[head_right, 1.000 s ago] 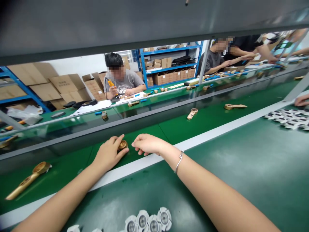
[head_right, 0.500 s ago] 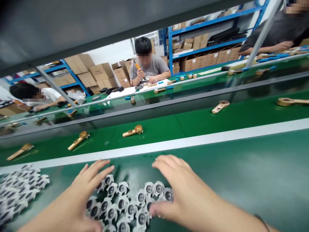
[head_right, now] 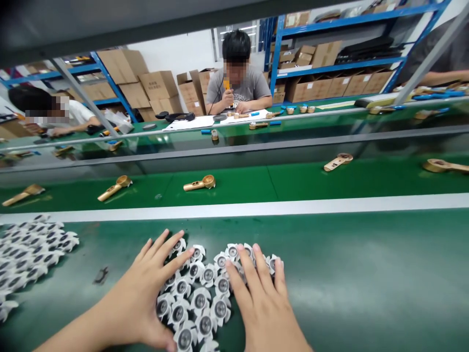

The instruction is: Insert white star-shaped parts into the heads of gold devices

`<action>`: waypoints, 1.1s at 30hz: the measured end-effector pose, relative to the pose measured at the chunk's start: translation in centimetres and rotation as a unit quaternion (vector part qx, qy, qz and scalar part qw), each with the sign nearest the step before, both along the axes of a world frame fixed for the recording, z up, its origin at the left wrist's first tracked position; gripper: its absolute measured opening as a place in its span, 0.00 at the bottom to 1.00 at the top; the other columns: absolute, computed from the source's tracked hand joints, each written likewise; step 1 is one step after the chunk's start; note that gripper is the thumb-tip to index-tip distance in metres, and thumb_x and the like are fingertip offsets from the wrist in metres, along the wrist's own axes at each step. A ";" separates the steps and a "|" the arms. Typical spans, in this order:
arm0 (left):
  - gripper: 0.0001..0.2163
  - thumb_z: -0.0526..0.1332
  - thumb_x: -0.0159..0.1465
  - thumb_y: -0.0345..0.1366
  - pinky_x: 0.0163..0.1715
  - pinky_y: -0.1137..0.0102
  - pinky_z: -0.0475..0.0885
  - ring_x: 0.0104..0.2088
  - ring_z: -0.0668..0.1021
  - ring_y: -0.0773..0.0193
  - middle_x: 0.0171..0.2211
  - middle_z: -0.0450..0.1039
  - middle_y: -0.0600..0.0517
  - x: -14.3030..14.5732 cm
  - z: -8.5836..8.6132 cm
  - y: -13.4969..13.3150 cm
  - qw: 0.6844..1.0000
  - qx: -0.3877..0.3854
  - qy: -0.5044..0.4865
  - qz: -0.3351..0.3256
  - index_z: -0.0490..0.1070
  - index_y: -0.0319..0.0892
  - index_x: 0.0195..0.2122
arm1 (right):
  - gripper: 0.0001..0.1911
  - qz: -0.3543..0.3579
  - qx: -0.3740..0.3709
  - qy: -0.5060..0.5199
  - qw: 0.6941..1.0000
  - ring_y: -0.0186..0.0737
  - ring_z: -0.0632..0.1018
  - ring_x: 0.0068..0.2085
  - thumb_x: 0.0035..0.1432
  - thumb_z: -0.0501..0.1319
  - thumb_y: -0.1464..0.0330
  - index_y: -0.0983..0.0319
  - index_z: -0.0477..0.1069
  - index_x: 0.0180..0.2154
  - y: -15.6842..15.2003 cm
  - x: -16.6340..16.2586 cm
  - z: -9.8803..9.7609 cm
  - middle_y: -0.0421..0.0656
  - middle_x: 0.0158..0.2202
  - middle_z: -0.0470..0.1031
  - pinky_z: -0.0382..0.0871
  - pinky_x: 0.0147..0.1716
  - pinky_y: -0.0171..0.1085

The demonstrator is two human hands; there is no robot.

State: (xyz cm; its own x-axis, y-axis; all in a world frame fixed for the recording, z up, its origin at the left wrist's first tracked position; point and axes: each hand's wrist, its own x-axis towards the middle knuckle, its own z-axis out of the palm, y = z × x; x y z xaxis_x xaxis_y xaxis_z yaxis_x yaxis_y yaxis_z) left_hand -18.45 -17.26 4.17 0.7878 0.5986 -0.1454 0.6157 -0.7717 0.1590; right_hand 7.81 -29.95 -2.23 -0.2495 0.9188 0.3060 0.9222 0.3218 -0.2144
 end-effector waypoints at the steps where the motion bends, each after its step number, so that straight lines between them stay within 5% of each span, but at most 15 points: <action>1: 0.59 0.60 0.36 0.74 0.54 0.28 0.43 0.63 0.42 0.24 0.68 0.30 0.44 0.0 0.0 0.1 1.000 0.004 -0.006 -0.002 0.41 0.56 0.67 | 0.64 0.000 -0.010 0.009 1.000 0.80 0.49 0.61 0.44 0.61 0.38 0.59 0.32 0.69 0.4 0.3 0.3 0.58 0.66 0.44 0.48 0.48 0.79; 5: 0.53 0.61 0.42 0.71 0.55 0.29 0.42 0.63 0.43 0.25 0.68 0.30 0.46 0.2 0.3 0.3 0.998 0.014 -0.029 -0.060 0.43 0.58 0.67 | 0.71 -0.003 -0.063 0.032 0.997 0.75 0.44 0.63 0.36 0.61 0.32 0.62 0.32 0.69 1.5 1.4 1.5 0.57 0.67 0.38 0.36 0.56 0.73; 9: 0.49 0.62 0.46 0.67 0.56 0.31 0.42 0.64 0.45 0.29 0.68 0.35 0.49 0.3 0.3 0.4 0.992 -0.005 -0.026 -0.120 0.43 0.61 0.66 | 0.50 -0.053 -0.069 0.070 0.994 0.61 0.42 0.66 0.58 0.49 0.39 0.61 0.34 0.68 4.1 5.0 3.4 0.52 0.68 0.38 0.34 0.61 0.65; 14: 0.47 0.61 0.47 0.68 0.59 0.35 0.45 0.63 0.52 0.31 0.67 0.44 0.50 0.4 -0.4 0.2 0.992 0.006 -0.053 -0.110 0.49 0.59 0.65 | 0.28 -0.348 -0.013 0.083 0.934 0.52 0.52 0.65 0.68 0.41 0.52 0.59 0.60 0.59 12.9 13.5 4.5 0.50 0.65 0.51 0.47 0.61 0.58; 18: 0.44 0.59 0.46 0.69 0.61 0.40 0.49 0.63 0.56 0.36 0.65 0.51 0.50 0.6 -1.3 -0.6 0.991 0.056 -0.093 -0.072 0.56 0.58 0.63 | 0.28 -0.472 -0.009 0.059 0.880 0.64 0.54 0.62 0.67 0.49 0.54 0.68 0.61 0.58 18.5 18.6 2.8 0.62 0.63 0.48 0.52 0.55 0.64; 21: 0.39 0.61 0.49 0.64 0.62 0.43 0.51 0.62 0.58 0.39 0.64 0.54 0.52 0.9 -1.7 -1.1 0.991 0.063 -0.102 -0.058 0.60 0.58 0.61 | 0.28 -0.486 -0.019 0.031 0.873 0.67 0.53 0.61 0.64 0.55 0.56 0.64 0.61 0.59 20.1 19.6 1.0 0.58 0.64 0.48 0.52 0.53 0.66; 27: 0.39 0.56 0.52 0.65 0.62 0.43 0.48 0.62 0.58 0.40 0.65 0.51 0.52 1.3 -1.1 -0.7 0.988 0.052 -0.132 -0.057 0.54 0.58 0.63 | 0.19 -0.492 -0.013 -0.007 0.871 0.61 0.63 0.53 0.64 0.54 0.61 0.64 0.67 0.52 20.9 19.4 0.1 0.55 0.52 0.65 0.58 0.51 0.59; 33: 0.40 0.42 0.55 0.71 0.61 0.50 0.57 0.61 0.61 0.43 0.62 0.55 0.47 -0.7 -0.4 3.0 0.958 -0.006 -0.282 0.055 0.58 0.51 0.60 | 0.21 -0.551 0.021 0.010 0.834 0.61 0.66 0.50 0.60 0.55 0.68 0.72 0.64 0.52 21.2 20.5 0.6 0.62 0.54 0.58 0.66 0.44 0.51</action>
